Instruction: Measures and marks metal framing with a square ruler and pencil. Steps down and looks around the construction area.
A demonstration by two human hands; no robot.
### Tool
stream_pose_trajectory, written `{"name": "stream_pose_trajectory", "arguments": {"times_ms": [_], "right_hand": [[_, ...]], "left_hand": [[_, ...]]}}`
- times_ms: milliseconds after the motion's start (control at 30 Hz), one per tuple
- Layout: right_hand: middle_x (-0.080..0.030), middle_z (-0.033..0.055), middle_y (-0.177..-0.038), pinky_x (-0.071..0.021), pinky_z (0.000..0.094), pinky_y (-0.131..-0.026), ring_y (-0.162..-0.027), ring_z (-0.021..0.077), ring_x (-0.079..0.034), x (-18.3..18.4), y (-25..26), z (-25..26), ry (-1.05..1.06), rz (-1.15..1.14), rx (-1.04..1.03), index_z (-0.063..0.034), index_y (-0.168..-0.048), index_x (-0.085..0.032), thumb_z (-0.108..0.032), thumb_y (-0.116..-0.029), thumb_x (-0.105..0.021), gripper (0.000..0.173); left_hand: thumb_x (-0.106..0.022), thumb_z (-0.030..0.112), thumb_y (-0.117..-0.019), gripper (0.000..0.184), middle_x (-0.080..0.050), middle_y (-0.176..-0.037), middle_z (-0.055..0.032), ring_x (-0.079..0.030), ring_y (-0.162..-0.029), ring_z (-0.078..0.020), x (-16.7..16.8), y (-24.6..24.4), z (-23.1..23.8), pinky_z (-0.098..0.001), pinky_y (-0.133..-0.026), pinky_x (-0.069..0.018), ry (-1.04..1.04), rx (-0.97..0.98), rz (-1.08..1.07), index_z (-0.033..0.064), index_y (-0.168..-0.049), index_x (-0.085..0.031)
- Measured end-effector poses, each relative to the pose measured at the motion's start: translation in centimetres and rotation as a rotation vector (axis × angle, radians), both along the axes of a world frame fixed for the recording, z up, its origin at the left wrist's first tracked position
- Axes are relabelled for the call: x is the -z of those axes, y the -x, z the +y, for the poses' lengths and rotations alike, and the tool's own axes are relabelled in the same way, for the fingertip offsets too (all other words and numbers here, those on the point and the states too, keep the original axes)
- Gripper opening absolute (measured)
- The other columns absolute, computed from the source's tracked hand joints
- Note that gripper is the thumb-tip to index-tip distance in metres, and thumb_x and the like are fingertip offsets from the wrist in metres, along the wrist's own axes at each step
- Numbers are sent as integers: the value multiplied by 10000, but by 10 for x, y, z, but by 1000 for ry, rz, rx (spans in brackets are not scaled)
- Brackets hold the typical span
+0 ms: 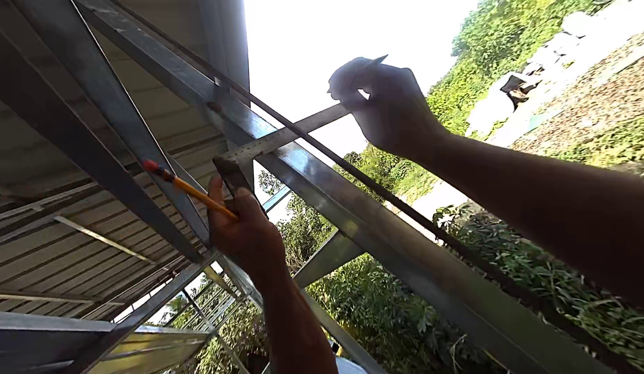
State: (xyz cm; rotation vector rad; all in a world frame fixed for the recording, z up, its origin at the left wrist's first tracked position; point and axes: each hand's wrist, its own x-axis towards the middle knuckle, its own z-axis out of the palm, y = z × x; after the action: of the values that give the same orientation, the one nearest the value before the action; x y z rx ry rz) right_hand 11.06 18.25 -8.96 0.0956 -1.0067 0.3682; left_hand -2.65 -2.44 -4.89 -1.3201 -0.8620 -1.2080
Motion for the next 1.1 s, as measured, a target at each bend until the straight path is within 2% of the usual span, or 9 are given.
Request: {"name": "stream_pose_trajectory", "arguments": {"times_ms": [100, 200, 333, 467, 567, 733, 933, 1033, 1100], "right_hand": [[-739, -25, -1046, -564, 313, -867, -971, 56, -692, 3, -6, 6, 44, -7, 14, -170, -1146, -711, -303, -1073, -509, 253], [-731, -22, -1013, -560, 327, -846, -944, 67, -688, 2, -8, 6, 63, -68, 4, -170, -1121, -706, -283, -1067, -512, 231], [-729, -27, -974, -572, 330, -812, -904, 66, -691, 4, -9, 8, 16, -77, 13, -166, -1072, -712, -280, -1072, -512, 229], [-729, -21, -937, -569, 339, -783, -867, 70, -690, 10, -14, 11, -15, -89, 0, -164, -1049, -727, -273, -1058, -539, 218], [-717, 19, -878, -549, 391, -735, -809, 123, -682, 4, -18, 12, -64, -99, -21, -123, -1007, -741, -225, -1032, -565, 205], [-744, 10, -893, -623, 308, -700, -758, 101, -727, -34, -9, 7, -172, -173, -373, -93, -1090, -627, -190, -1025, -629, 117], [-757, 20, -899, -612, 322, -727, -813, 106, -731, -82, -4, -11, -207, -232, -511, -66, -1033, -681, -260, -1095, -501, 272], [-750, 13, -868, -585, 316, -689, -790, 102, -717, -90, 3, -13, -232, -195, -480, -72, -988, -665, -266, -1090, -506, 271], [-745, 15, -869, -597, 325, -706, -798, 109, -721, -93, 7, -18, -240, -194, -484, -68, -988, -662, -265, -1090, -507, 271]], "left_hand": [[-549, 196, -1046, 413, -547, -796, 15, -457, -561, -56, 1, -18, 27, -232, -514, -420, -53, -117, -7, 130, -1453, -562], [-518, 249, -1062, 438, -645, -934, -42, -539, -647, -123, 0, -28, 46, -334, -584, -483, -27, -254, -57, 207, -1497, -528], [-555, 291, -1031, 581, -671, -1149, -101, -656, -858, -207, -7, -37, 54, -449, -713, -558, -32, -269, -159, 224, -1580, -378], [-595, 379, -1034, 544, -615, -898, -85, -590, -671, -210, -20, -37, 36, -432, -568, -514, 119, -342, -206, 206, -1513, -404], [-617, 329, -1021, 610, -671, -1045, -114, -635, -790, -219, -27, -41, 29, -448, -677, -545, 198, -317, -230, 199, -1570, -386], [-646, 258, -1003, 359, -589, -765, -64, -511, -516, -149, -26, -45, 38, -321, -435, -433, 175, -128, -287, 166, -1346, -596], [-621, 272, -1011, 331, -589, -768, -59, -540, -550, -162, -26, -44, 43, -348, -464, -465, 149, -70, -271, 156, -1320, -617], [-608, 322, -1005, 259, -559, -717, -61, -517, -514, -176, -27, -43, 42, -359, -417, -429, 135, -113, -257, 175, -1217, -628], [-607, 343, -1002, 314, -587, -749, -69, -535, -549, -192, -26, -44, 39, -380, -445, -438, 141, -140, -267, 198, -1279, -636]]}}
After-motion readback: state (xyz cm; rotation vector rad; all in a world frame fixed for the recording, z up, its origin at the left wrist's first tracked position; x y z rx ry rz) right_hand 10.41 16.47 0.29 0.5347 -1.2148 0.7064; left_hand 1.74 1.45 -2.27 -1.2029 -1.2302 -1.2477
